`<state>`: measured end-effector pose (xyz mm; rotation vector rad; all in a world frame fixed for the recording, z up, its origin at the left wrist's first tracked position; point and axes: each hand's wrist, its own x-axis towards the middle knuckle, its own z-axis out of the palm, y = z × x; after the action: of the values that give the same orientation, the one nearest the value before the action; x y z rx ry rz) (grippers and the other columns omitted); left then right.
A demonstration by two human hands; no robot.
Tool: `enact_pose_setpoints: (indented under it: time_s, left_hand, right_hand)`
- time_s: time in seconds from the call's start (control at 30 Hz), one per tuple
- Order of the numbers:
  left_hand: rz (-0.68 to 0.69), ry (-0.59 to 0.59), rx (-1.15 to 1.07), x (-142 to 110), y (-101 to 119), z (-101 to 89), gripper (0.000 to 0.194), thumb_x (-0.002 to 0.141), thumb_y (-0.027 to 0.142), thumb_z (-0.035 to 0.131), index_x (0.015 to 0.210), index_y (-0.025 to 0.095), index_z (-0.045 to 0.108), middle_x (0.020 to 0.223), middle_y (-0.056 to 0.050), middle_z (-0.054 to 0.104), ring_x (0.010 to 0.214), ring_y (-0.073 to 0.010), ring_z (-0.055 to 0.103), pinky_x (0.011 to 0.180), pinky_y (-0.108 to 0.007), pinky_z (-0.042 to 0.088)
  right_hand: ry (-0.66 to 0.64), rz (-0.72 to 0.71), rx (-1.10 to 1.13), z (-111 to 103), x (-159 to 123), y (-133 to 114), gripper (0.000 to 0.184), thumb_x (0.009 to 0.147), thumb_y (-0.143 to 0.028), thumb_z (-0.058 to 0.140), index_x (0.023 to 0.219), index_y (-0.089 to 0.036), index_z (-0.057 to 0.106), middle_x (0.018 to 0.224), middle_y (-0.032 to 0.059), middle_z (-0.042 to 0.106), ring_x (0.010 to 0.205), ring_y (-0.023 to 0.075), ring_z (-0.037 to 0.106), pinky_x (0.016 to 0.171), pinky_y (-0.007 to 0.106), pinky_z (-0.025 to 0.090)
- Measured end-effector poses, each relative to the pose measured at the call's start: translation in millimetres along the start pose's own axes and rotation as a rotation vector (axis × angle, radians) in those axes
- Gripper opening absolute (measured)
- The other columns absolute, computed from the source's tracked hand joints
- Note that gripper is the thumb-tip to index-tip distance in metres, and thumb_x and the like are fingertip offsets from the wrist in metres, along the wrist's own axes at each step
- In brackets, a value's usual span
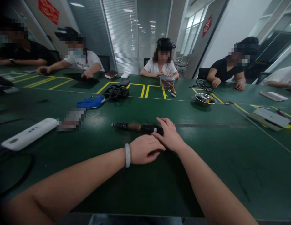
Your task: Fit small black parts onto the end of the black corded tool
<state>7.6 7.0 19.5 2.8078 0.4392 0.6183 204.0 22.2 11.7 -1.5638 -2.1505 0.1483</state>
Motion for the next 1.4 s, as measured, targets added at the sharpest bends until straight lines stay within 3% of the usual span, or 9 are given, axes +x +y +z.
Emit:
enact_pose_setpoints:
  time_s: [0.1, 0.23, 0.33, 0.5, 0.77, 0.93, 1.13, 1.27, 1.4]
  left_hand:
    - [-0.233, 0.21, 0.189, 0, -14, -5.7, 0.04, 0.088, 0.022, 0.048, 0.128, 0.022, 0.05, 0.131, -0.006, 0.054, 0.124, -0.0215, 0.046, 0.105, -0.04, 0.036]
    - [-0.397, 0.172, 0.312, -1, -33, 1.3, 0.056, 0.088, 0.038, 0.052, 0.139, 0.021, 0.038, 0.148, -0.008, 0.037, 0.14, -0.0258, 0.024, 0.115, -0.048, 0.021]
    - [-0.44, 0.091, 0.311, -2, -41, 9.6, 0.059, 0.091, 0.049, 0.046, 0.141, 0.021, 0.036, 0.146, -0.008, 0.04, 0.138, -0.0252, 0.03, 0.115, -0.048, 0.021]
    - [-0.458, 0.1, 0.286, 1, -41, 10.9, 0.051, 0.092, 0.049, 0.044, 0.136, 0.023, 0.041, 0.131, -0.006, 0.053, 0.123, -0.0223, 0.046, 0.11, -0.044, 0.028]
    - [-0.505, 0.094, 0.343, 4, -31, 3.4, 0.049, 0.088, 0.059, 0.047, 0.121, 0.024, 0.054, 0.107, -0.006, 0.055, 0.098, -0.0234, 0.051, 0.087, -0.039, 0.04]
    - [-0.506, 0.077, 0.371, 4, -29, -0.8, 0.051, 0.087, 0.06, 0.046, 0.126, 0.027, 0.053, 0.105, -0.006, 0.053, 0.097, -0.0233, 0.049, 0.084, -0.038, 0.04]
    - [-0.52, -0.035, 0.337, 0, -34, -18.5, 0.056, 0.087, 0.065, 0.04, 0.12, 0.025, 0.06, 0.102, -0.007, 0.057, 0.091, -0.0224, 0.054, 0.078, -0.036, 0.043]
    - [-0.503, -0.211, 0.251, -9, -44, -39.3, 0.055, 0.088, 0.064, 0.035, 0.113, 0.025, 0.066, 0.095, -0.007, 0.061, 0.079, -0.0195, 0.059, 0.067, -0.031, 0.044]
    - [-0.521, -0.272, 0.168, -14, -55, -47.2, 0.056, 0.093, 0.058, 0.028, 0.109, 0.022, 0.067, 0.095, -0.007, 0.064, 0.081, -0.0176, 0.061, 0.068, -0.028, 0.046]
  right_hand:
    - [-0.059, 0.083, -0.119, -27, -10, 9, 0.034, 0.085, -0.045, 0.055, 0.111, -0.024, 0.063, 0.11, 0.0077, 0.056, 0.101, 0.0231, 0.054, 0.092, 0.039, 0.041]
    - [-0.319, 0.259, -0.196, -46, -33, 26, 0.037, 0.077, -0.053, 0.063, 0.099, -0.023, 0.066, 0.097, 0.0056, 0.061, 0.082, 0.0206, 0.059, 0.072, 0.034, 0.044]
    - [-0.418, 0.297, -0.219, -45, -43, 33, 0.042, 0.073, -0.05, 0.068, 0.106, -0.025, 0.062, 0.1, 0.0044, 0.062, 0.085, 0.0212, 0.06, 0.071, 0.033, 0.043]
    - [-0.437, 0.399, -0.241, -36, -38, 30, 0.025, 0.083, -0.034, 0.061, 0.106, -0.025, 0.059, 0.088, 0.0023, 0.064, 0.08, 0.0207, 0.061, 0.064, 0.031, 0.041]
    - [-0.169, 0.419, -0.368, -28, -37, 23, 0.028, 0.089, -0.018, 0.046, 0.115, -0.017, 0.056, 0.107, 0.0125, 0.061, 0.097, 0.0264, 0.058, 0.08, 0.037, 0.042]
    - [0.053, 0.426, -0.37, -29, -33, 32, 0.028, 0.092, -0.019, 0.038, 0.107, -0.022, 0.062, 0.109, 0.0103, 0.058, 0.099, 0.027, 0.054, 0.083, 0.04, 0.042]
    - [0.284, 0.422, -0.249, -28, -26, 40, 0.032, 0.091, -0.02, 0.038, 0.116, -0.017, 0.057, 0.112, 0.012, 0.057, 0.103, 0.0262, 0.052, 0.088, 0.04, 0.041]
    - [0.27, 0.35, -0.133, -27, -24, 35, 0.034, 0.091, -0.023, 0.036, 0.116, -0.017, 0.059, 0.113, 0.0129, 0.058, 0.101, 0.0252, 0.054, 0.087, 0.04, 0.043]
    - [0.08, 0.295, 0.037, -24, -23, 26, 0.032, 0.093, -0.028, 0.04, 0.111, -0.02, 0.065, 0.11, 0.0103, 0.062, 0.095, 0.0231, 0.058, 0.08, 0.037, 0.047]
